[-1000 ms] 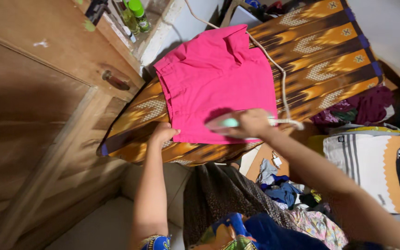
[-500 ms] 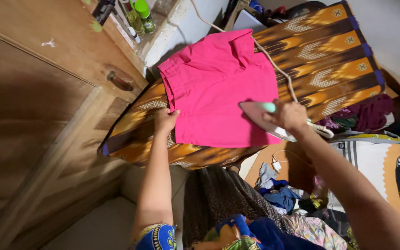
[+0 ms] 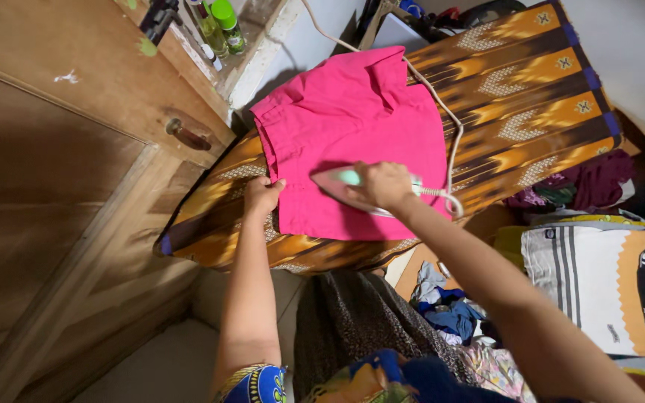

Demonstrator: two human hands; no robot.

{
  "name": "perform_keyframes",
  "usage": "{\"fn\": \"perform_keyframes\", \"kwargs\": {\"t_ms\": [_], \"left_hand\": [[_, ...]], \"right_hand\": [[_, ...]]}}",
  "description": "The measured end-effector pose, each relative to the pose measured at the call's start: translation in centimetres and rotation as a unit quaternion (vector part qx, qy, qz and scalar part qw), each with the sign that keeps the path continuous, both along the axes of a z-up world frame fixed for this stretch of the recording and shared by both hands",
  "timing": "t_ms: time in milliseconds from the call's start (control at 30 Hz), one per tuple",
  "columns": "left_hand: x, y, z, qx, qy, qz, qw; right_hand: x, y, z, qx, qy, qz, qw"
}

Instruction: The person irons several garments on a wooden table using a handheld iron. They smooth and press a dark shirt, a pink top, and a black graphic t-shirt, repeatedly adjusting and flipping each item to cover different areas.

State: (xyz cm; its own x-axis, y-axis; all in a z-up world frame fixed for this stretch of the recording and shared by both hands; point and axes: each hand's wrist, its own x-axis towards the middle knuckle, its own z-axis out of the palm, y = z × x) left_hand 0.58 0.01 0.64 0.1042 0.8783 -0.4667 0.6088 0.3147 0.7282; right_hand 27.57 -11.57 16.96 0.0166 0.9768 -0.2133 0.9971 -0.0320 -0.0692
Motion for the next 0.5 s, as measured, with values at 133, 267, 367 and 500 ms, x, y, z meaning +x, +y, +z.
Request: {"fn": "perform_keyframes", "kwargs": {"t_ms": [133, 267, 367, 500], "left_hand": [[-0.3, 0.1, 0.5, -0.006, -0.034, 0.004, 0.999], [-0.4, 0.1, 0.6, -0.038, -0.058, 0.008, 0.998], [-0.6, 0.3, 0.4, -0.030, -0.038, 0.005, 0.999], [-0.6, 0.2, -0.2, -0.008, -0.054, 0.012, 0.998]], "right_hand": [[5.0, -2.3, 0.5, -0.028, -0.027, -0.048, 0.998], [9.3, -3.6, 0.9, -0.018, -0.063, -0.098, 0.993], [9.7, -2.1, 1.1, -0.004, -0.055, -0.098, 0.994], [5.1, 2.4, 0.4, 0.031, -0.009, -0.048, 0.998]]}}
